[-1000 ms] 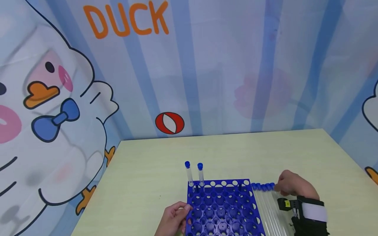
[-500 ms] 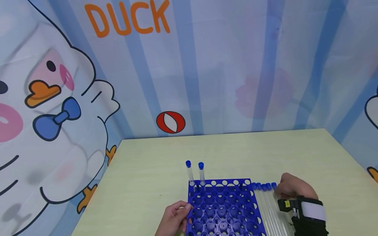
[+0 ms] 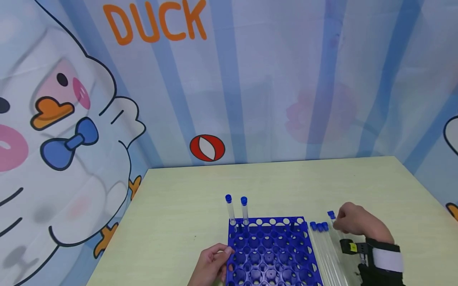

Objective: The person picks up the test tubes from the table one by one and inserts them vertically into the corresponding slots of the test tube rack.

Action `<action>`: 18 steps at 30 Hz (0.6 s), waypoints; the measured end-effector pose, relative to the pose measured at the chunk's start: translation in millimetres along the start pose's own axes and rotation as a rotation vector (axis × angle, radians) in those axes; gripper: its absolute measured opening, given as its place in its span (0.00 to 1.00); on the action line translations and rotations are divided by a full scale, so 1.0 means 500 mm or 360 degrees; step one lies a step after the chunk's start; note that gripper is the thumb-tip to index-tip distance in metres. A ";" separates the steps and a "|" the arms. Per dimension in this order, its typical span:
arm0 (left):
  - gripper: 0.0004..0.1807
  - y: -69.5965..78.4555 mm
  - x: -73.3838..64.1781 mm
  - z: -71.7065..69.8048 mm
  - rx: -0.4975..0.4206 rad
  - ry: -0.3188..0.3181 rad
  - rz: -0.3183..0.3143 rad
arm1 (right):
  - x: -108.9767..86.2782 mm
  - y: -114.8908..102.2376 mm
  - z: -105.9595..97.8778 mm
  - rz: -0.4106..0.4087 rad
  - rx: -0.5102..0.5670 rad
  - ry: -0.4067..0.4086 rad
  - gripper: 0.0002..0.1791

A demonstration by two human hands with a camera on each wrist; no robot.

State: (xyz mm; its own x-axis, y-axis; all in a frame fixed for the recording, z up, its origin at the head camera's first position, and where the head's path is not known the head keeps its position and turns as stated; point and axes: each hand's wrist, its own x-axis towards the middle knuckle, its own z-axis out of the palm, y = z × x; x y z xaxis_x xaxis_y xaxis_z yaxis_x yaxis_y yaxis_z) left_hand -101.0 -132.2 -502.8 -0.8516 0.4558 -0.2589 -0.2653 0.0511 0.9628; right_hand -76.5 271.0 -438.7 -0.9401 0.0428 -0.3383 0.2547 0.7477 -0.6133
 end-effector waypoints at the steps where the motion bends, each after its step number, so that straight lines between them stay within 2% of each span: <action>1: 0.21 -0.001 0.000 0.000 0.0002 -0.0004 0.0003 | -0.008 -0.008 -0.007 -0.0052 -0.0037 0.0040 0.09; 4: 0.20 -0.002 0.000 0.001 0.0005 -0.0018 0.0022 | -0.032 -0.039 -0.024 -0.0191 -0.0090 0.0206 0.09; 7: 0.20 -0.001 -0.001 0.001 0.0010 -0.0020 0.0039 | -0.055 -0.070 -0.030 -0.0322 -0.0092 0.0428 0.11; 11: 0.19 0.000 -0.002 0.002 0.0010 -0.0009 0.0027 | -0.078 -0.115 -0.022 -0.0583 -0.0027 0.0835 0.10; 14: 0.19 0.001 -0.003 0.003 0.0012 -0.0004 0.0018 | -0.079 -0.150 -0.005 -0.0816 0.0031 0.1103 0.09; 16: 0.19 0.002 -0.003 0.003 0.0013 -0.0002 0.0019 | -0.071 -0.173 0.010 -0.0957 0.0083 0.1199 0.08; 18: 0.19 0.004 -0.005 0.003 0.0014 -0.0005 0.0025 | -0.059 -0.193 0.026 -0.1074 0.0131 0.1242 0.08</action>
State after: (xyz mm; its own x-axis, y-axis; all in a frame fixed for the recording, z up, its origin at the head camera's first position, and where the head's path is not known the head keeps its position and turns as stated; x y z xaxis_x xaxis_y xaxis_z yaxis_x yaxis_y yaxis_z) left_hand -98.8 -131.8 -500.4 -0.8542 0.4595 -0.2432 -0.2477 0.0516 0.9675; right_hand -70.3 189.0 -378.7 -0.7709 0.0714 0.6329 -0.3925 0.7293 -0.5604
